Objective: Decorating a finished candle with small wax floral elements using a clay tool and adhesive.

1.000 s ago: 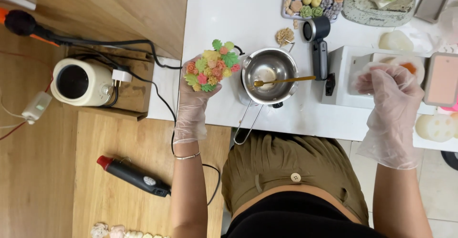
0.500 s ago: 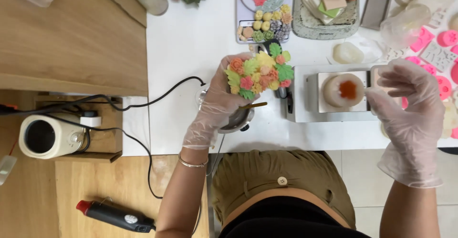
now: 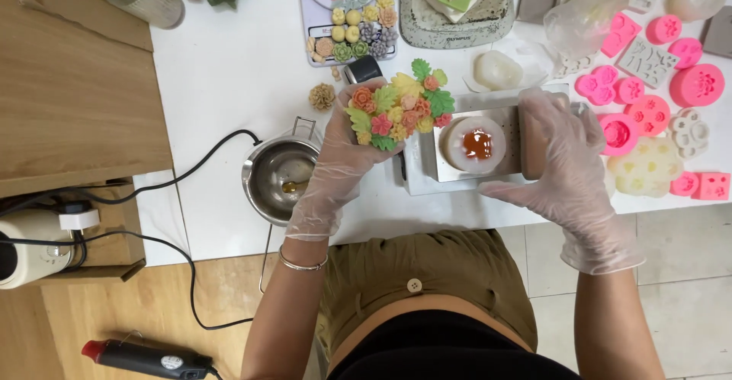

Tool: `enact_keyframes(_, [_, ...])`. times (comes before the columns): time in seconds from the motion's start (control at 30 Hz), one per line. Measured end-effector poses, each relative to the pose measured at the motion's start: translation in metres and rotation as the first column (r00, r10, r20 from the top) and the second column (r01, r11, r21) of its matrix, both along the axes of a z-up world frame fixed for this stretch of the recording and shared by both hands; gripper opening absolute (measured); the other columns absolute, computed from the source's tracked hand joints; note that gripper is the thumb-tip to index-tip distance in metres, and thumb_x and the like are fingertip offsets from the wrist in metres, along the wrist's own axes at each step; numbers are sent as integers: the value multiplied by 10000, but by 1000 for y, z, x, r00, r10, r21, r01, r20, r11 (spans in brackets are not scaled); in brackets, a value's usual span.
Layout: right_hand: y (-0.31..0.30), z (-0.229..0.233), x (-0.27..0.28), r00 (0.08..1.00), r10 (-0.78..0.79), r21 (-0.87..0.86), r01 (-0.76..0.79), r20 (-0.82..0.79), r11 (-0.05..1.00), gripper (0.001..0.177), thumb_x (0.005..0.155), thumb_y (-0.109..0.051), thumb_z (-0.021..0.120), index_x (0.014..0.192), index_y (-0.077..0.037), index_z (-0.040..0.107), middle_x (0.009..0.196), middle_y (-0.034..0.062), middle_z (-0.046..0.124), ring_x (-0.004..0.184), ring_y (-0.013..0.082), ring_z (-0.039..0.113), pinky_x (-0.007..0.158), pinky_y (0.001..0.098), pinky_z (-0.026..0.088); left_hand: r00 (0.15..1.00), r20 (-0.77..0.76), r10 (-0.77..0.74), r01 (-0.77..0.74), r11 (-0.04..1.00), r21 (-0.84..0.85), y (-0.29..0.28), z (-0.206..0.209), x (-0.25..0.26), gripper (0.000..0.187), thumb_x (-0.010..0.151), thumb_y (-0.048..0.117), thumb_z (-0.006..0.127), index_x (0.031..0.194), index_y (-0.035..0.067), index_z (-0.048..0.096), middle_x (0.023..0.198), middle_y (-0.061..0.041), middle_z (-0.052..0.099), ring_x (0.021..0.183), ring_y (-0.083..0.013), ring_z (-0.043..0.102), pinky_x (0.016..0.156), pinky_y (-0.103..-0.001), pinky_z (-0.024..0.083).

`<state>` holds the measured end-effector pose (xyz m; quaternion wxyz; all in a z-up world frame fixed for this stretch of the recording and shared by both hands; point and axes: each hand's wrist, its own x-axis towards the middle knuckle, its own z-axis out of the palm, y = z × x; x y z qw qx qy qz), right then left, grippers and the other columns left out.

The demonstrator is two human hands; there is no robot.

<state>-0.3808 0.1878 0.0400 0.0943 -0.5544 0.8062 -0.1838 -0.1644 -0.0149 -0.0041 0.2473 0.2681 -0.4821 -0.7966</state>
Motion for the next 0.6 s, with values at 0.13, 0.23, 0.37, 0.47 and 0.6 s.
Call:
enact_keyframes(0.13, [5, 13, -13, 986, -80, -17, 83, 148, 996, 1218, 487, -404, 968, 1523, -139, 383, 1505, 75, 524, 1413, 268, 476, 1249, 546, 189, 999, -21, -43, 43, 999, -24, 7, 6, -13, 719, 808, -111, 825, 1408, 116, 501, 1363, -1, 566, 1294, -121, 560, 1137, -296, 494])
enact_keyframes(0.23, [11, 14, -24, 945, -50, -147, 103, 323, 984, 1155, 608, -330, 953, 1580, -143, 359, 1550, 75, 513, 1474, 238, 475, 1282, 487, 284, 996, -53, -77, 74, 995, -62, 10, 4, -23, 715, 806, -117, 823, 1400, 117, 502, 1396, 8, 549, 1321, -114, 538, 1165, -290, 466])
enact_keyframes(0.37, [11, 18, -42, 910, 88, -302, 43, 406, 952, 1088, 690, -204, 932, 1611, -130, 357, 1621, 115, 462, 1490, 235, 451, 1320, 409, 377, 989, -60, -134, 127, 986, -103, 9, 5, -35, 708, 826, -133, 826, 1408, 113, 506, 1422, 5, 531, 1342, -116, 520, 1183, -289, 451])
enact_keyframes(0.47, [23, 0, -66, 885, -163, -40, 200, 436, 979, 1045, 757, -167, 908, 1630, -89, 340, 1633, 125, 479, 1539, 266, 445, 1264, 430, 356, 973, -111, -202, 192, 977, -97, 2, 12, -44, 751, 807, -159, 804, 1422, 132, 487, 1475, 14, 499, 1393, -124, 484, 1229, -288, 420])
enact_keyframes(0.6, [30, -15, -65, 830, -280, -1, 320, 483, 947, 1055, 810, -200, 861, 1667, -70, 259, 1600, 154, 466, 1475, 272, 461, 1231, 422, 370, 969, -80, -232, 221, 967, -126, -14, 12, -58, 816, 774, -172, 801, 1426, 174, 453, 1433, 34, 459, 1382, -138, 485, 1208, -293, 445])
